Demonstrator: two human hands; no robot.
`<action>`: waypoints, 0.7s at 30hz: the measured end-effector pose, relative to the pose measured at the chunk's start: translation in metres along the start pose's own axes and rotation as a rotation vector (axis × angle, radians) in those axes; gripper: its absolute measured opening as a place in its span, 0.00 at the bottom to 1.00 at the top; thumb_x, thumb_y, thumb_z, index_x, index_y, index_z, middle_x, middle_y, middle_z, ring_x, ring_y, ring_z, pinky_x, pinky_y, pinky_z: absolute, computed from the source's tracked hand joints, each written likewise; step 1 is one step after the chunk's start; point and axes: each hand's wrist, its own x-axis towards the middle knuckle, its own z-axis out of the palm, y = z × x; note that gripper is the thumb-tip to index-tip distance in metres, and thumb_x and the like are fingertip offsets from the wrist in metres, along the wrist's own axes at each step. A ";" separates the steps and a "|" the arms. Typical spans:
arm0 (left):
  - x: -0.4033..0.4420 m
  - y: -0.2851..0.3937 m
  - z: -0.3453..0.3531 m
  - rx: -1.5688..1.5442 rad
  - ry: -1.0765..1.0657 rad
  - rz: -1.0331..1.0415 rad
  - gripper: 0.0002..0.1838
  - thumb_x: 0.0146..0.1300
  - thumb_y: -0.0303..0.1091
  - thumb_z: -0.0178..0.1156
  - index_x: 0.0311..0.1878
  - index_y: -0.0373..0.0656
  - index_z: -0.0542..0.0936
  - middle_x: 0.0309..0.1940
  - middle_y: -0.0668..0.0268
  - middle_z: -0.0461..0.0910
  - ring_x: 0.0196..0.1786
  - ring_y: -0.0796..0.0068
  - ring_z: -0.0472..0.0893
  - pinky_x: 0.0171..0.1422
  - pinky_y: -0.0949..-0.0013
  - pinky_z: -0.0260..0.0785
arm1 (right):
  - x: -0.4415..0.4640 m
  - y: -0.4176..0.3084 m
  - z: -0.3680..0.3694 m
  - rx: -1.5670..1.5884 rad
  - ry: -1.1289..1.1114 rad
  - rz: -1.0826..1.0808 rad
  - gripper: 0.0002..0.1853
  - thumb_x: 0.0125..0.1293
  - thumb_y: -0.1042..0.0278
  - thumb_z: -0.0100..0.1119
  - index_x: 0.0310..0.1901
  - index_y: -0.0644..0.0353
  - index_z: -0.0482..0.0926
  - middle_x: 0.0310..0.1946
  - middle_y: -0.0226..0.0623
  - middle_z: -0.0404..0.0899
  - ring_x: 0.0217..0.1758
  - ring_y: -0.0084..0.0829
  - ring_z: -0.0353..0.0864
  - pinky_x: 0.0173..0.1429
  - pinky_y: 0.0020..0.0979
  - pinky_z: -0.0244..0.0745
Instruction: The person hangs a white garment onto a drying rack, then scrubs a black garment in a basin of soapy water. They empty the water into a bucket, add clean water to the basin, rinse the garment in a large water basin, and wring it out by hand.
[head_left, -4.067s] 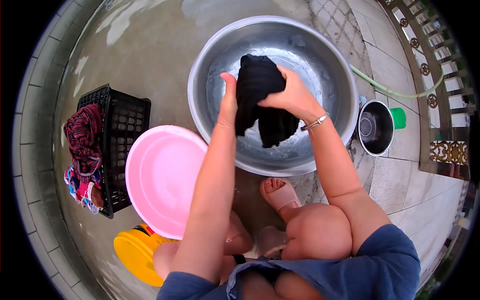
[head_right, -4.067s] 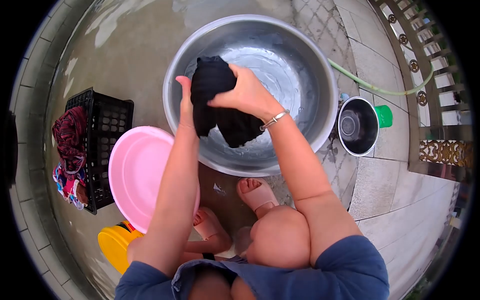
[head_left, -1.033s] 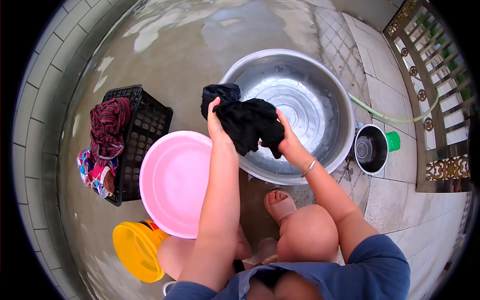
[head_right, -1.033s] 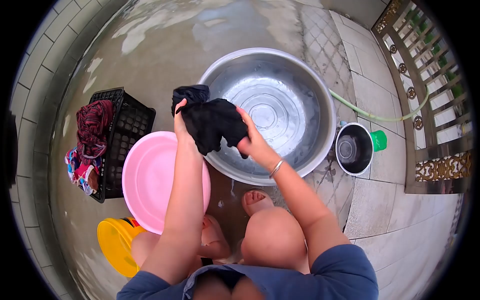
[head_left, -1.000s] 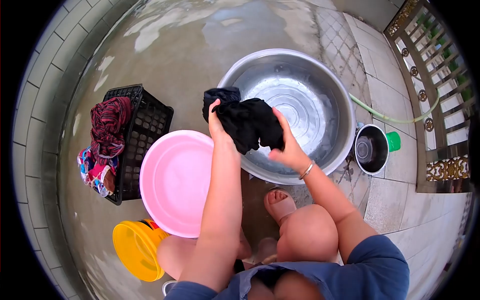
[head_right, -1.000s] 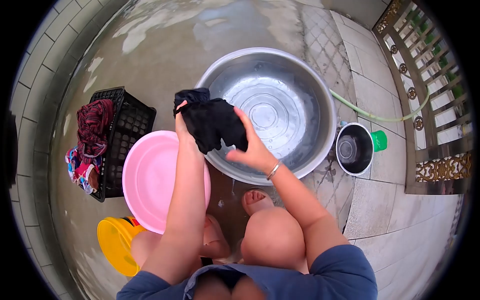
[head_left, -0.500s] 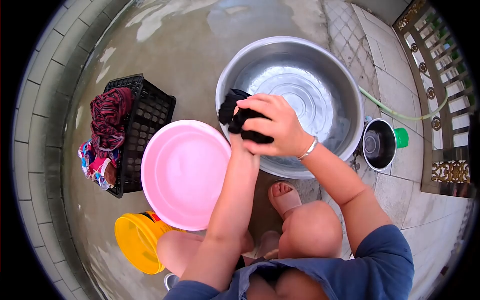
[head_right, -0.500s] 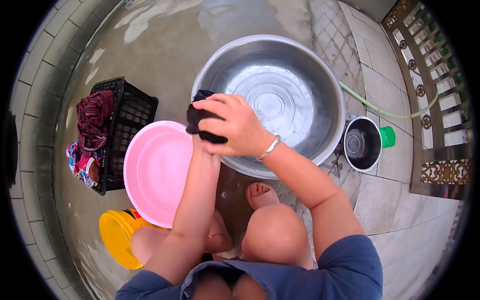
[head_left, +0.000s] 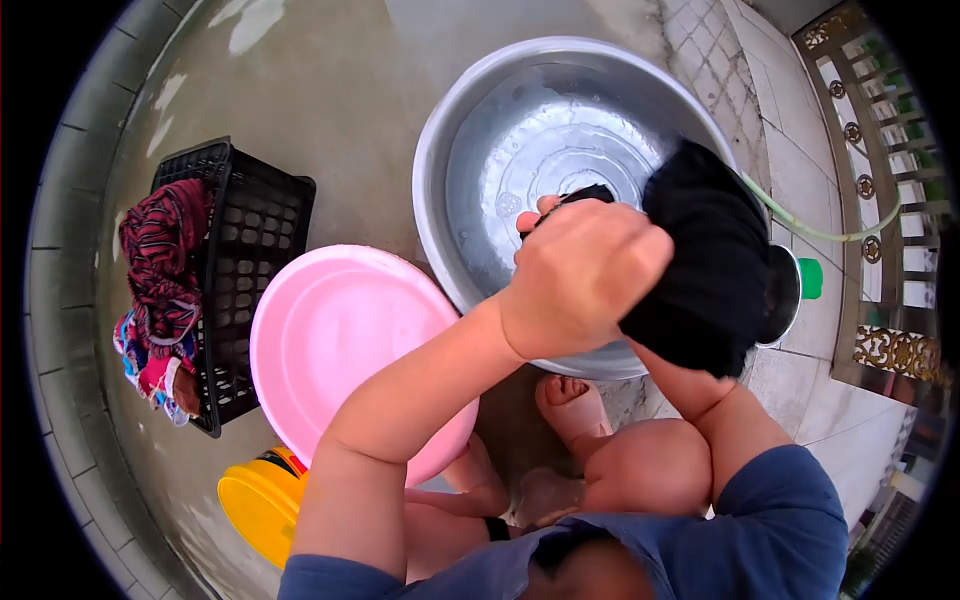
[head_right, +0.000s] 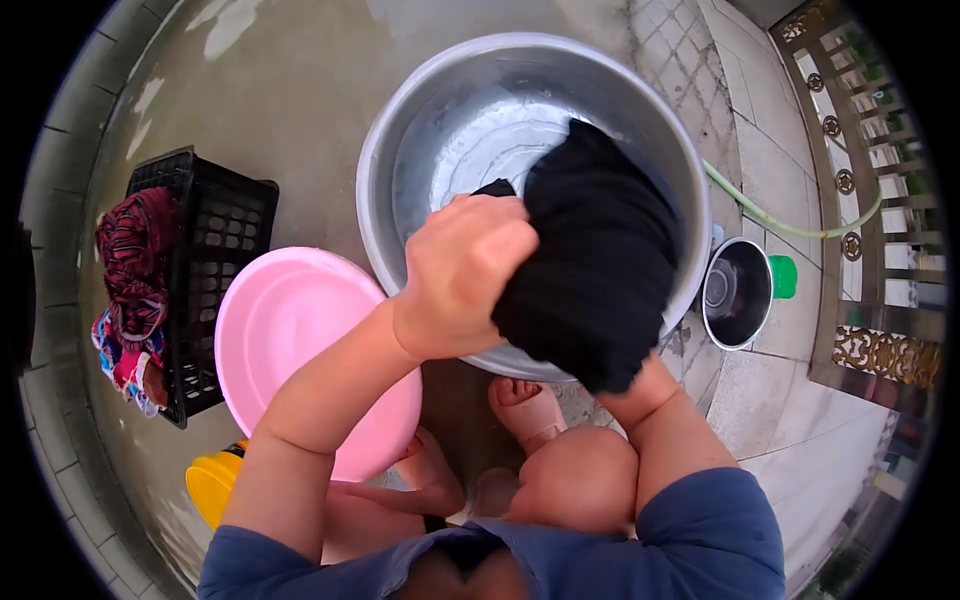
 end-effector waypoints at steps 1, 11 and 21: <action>0.005 -0.009 -0.002 -0.093 -0.032 0.084 0.23 0.29 0.29 0.61 0.35 0.38 0.68 0.28 0.56 0.71 0.28 0.59 0.73 0.33 0.65 0.66 | 0.004 -0.001 0.000 -0.025 0.012 -0.002 0.09 0.60 0.64 0.45 0.33 0.60 0.72 0.23 0.27 0.70 0.29 0.17 0.68 0.34 0.19 0.66; 0.077 -0.020 -0.042 -0.302 -0.133 -0.366 0.19 0.37 0.32 0.63 0.35 0.41 0.70 0.30 0.62 0.71 0.36 0.67 0.73 0.43 0.67 0.65 | 0.019 -0.054 0.078 -0.730 0.195 -0.131 0.12 0.60 0.60 0.45 0.32 0.59 0.72 0.25 0.28 0.71 0.30 0.17 0.69 0.36 0.20 0.66; 0.075 -0.005 -0.092 -1.108 0.214 -1.540 0.23 0.49 0.35 0.62 0.48 0.39 0.67 0.36 0.63 0.74 0.30 0.72 0.75 0.37 0.70 0.69 | -0.007 -0.156 0.281 -1.263 0.396 -0.328 0.16 0.51 0.54 0.57 0.23 0.62 0.72 0.20 0.25 0.70 0.23 0.16 0.66 0.27 0.19 0.61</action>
